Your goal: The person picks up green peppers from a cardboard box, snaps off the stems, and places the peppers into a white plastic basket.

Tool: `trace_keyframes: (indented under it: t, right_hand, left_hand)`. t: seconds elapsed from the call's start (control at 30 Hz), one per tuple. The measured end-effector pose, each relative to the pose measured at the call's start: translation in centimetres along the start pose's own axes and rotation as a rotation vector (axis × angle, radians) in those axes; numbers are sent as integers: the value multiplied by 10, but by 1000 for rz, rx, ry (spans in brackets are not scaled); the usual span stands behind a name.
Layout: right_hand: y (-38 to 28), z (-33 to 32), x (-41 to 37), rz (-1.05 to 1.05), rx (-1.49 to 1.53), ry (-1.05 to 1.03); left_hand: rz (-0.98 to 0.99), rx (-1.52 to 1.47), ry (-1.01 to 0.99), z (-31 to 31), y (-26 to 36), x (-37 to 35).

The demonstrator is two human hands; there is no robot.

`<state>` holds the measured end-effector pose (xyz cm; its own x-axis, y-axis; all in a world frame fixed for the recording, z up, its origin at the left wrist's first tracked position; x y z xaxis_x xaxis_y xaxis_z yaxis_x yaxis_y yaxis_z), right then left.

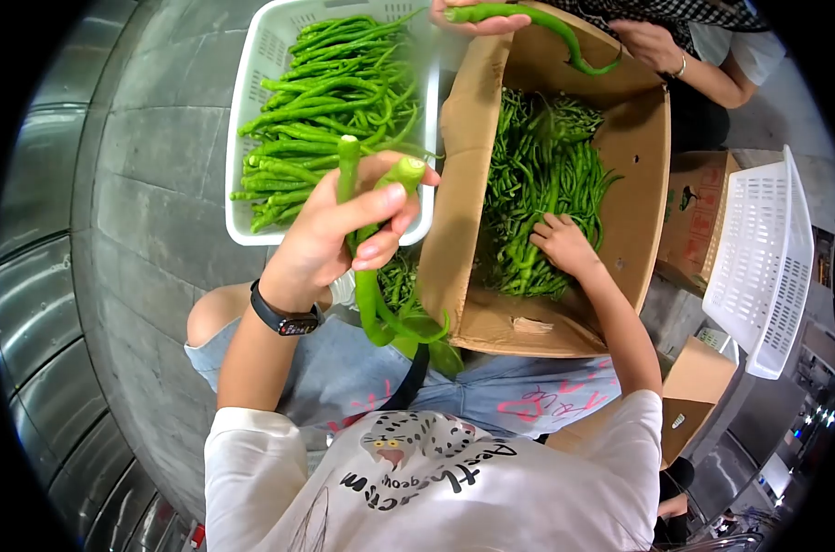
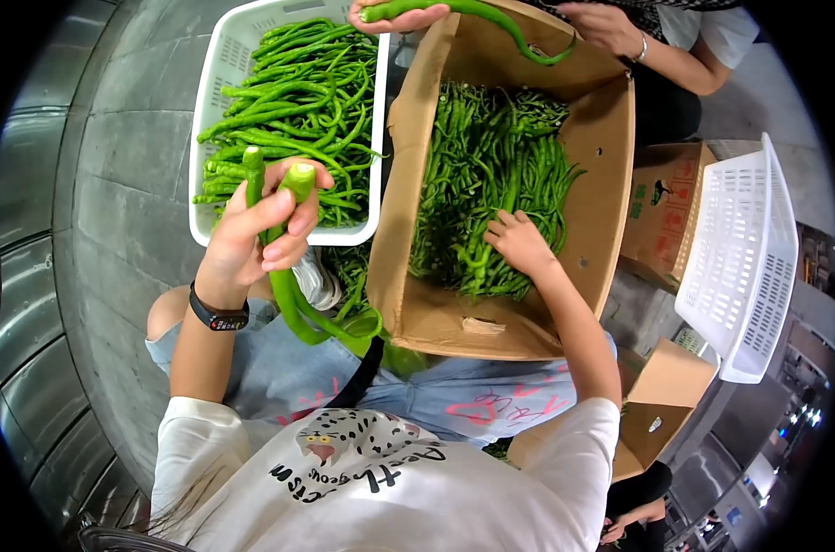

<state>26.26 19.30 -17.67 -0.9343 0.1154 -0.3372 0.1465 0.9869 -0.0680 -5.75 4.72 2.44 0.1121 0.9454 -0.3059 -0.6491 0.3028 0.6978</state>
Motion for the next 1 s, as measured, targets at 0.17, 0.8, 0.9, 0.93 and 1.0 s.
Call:
trace_keyframes:
  t: [0.17, 0.8, 0.9, 0.93, 1.0]
  right_hand:
    - [-12, -116, -34, 207, 244, 381]
    - [-136, -192, 24, 491, 861, 763]
    - [-132, -205, 19, 489, 694, 921]
    - [-126, -206, 18, 517, 621, 948]
    - [-120, -219, 14, 508, 452, 1059]
  left_hand:
    - [-52, 132, 28, 9, -10, 2]
    - [77, 172, 11, 22, -70, 12]
    - [120, 240, 57, 15, -65, 9]
    - [146, 267, 67, 14, -63, 9]
    - [142, 227, 10, 18, -61, 8]
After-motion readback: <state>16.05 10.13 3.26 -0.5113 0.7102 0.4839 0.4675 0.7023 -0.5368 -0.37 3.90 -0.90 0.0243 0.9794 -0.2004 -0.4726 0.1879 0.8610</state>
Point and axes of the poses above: each hand's wrist, its own x-axis towards the middle knuckle, its own z-axis out of the palm, y = z × x, the point moved 2 cm from there along x, towards the middle knuckle, and after that the axes turned 2 degrees about x, right-handed, at the moved point
